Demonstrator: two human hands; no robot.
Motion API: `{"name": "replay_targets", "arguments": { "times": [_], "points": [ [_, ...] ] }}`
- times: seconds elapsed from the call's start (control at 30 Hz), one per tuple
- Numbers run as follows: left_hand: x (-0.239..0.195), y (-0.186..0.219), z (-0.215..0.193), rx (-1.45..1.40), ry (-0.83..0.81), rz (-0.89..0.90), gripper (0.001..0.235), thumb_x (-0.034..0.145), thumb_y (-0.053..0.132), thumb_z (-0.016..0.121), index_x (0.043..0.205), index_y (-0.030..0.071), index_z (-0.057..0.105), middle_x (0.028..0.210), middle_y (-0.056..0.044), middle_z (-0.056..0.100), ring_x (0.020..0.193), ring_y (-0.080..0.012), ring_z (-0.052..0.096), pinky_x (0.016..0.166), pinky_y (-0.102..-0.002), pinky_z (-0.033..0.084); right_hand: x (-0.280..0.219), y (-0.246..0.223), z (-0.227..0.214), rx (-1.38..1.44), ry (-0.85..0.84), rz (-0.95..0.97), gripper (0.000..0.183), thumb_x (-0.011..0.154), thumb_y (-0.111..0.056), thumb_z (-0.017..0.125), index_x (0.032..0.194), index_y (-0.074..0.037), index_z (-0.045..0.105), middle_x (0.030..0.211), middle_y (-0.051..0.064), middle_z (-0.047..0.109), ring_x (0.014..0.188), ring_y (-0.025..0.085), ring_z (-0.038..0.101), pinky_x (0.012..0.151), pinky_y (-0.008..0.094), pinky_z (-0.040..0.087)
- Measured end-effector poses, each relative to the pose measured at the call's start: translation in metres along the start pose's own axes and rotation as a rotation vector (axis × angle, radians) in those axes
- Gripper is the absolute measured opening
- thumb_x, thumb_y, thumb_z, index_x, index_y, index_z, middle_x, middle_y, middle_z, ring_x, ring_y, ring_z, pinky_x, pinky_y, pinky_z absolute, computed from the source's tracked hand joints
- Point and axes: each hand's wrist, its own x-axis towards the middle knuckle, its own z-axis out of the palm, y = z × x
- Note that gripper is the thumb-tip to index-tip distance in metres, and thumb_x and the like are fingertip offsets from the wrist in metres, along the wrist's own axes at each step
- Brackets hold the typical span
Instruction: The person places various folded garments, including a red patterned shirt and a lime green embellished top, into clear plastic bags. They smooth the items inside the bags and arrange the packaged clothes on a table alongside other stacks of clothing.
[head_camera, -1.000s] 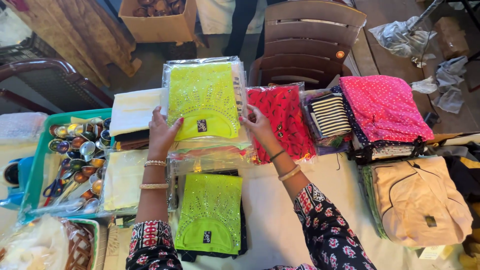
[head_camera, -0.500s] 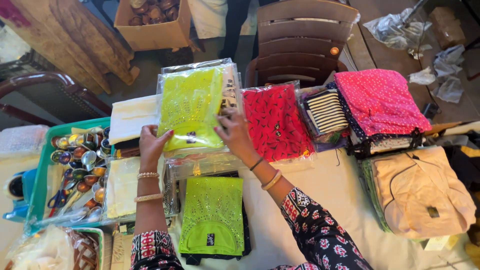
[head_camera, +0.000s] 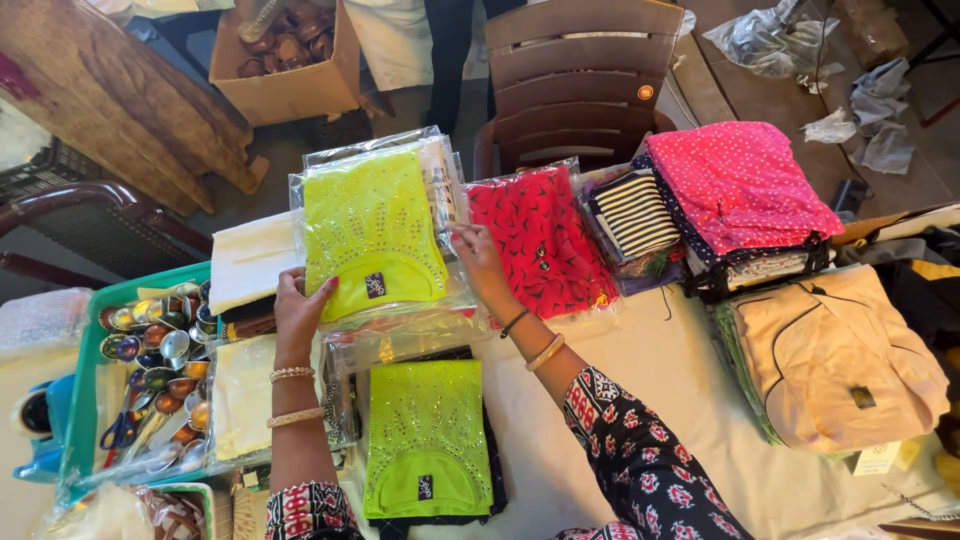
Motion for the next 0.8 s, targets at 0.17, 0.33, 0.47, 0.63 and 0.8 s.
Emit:
{"name": "replay_targets", "arguments": {
  "times": [0.17, 0.33, 0.47, 0.63, 0.8],
  "points": [
    [0.001, -0.001, 0.003, -0.069, -0.018, 0.017, 0.057, 0.085, 0.025, 0.085, 0.126, -0.002, 0.055, 0.113, -0.013, 0.068, 0.096, -0.0148, 0.066, 0.082, -0.029, 0.055, 0.001, 0.027, 0.003, -0.027, 0.019, 0.071, 0.044, 0.098, -0.023, 0.066, 0.14, -0.01, 0.067, 0.117, 0.012, 0.058, 0.102, 0.023, 0.057, 0.092, 0.032, 0.048],
    [0.008, -0.017, 0.006, -0.045, -0.051, 0.031, 0.059, 0.088, 0.025, 0.084, 0.131, -0.004, 0.055, 0.121, -0.016, 0.067, 0.103, -0.0185, 0.065, 0.088, -0.031, 0.055, -0.005, 0.023, 0.008, -0.343, 0.132, 0.041, 0.064, 0.09, -0.03, 0.078, 0.145, -0.008, 0.053, 0.117, 0.017, 0.057, 0.112, 0.032, 0.055, 0.097, 0.041, 0.043],
    [0.013, -0.023, 0.005, -0.075, -0.113, 0.084, 0.073, 0.091, 0.024, 0.083, 0.146, -0.005, 0.045, 0.14, -0.02, 0.06, 0.124, -0.0231, 0.06, 0.102, -0.032, 0.049, -0.012, 0.016, 0.013, -0.308, 0.106, 0.077, 0.069, 0.089, -0.031, 0.077, 0.148, -0.008, 0.049, 0.124, 0.018, 0.058, 0.12, 0.033, 0.055, 0.103, 0.042, 0.045],
    [0.013, -0.015, 0.002, -0.223, -0.201, -0.119, 0.084, 0.085, 0.027, 0.078, 0.152, -0.001, 0.038, 0.136, -0.019, 0.063, 0.116, -0.0238, 0.064, 0.097, -0.033, 0.051, -0.008, 0.009, 0.016, -0.25, 0.115, -0.01, 0.067, 0.088, -0.025, 0.078, 0.146, -0.004, 0.052, 0.132, 0.022, 0.053, 0.127, 0.036, 0.051, 0.105, 0.039, 0.049],
    [0.016, -0.021, 0.004, -0.408, -0.248, -0.253, 0.081, 0.083, 0.022, 0.082, 0.147, -0.005, 0.042, 0.128, -0.018, 0.067, 0.112, -0.0229, 0.067, 0.093, -0.032, 0.054, 0.007, 0.037, 0.02, 0.136, 0.038, 0.259, 0.078, 0.08, -0.026, 0.084, 0.142, 0.0, 0.044, 0.131, 0.013, 0.058, 0.124, 0.032, 0.06, 0.104, 0.037, 0.05]
  ]
}}
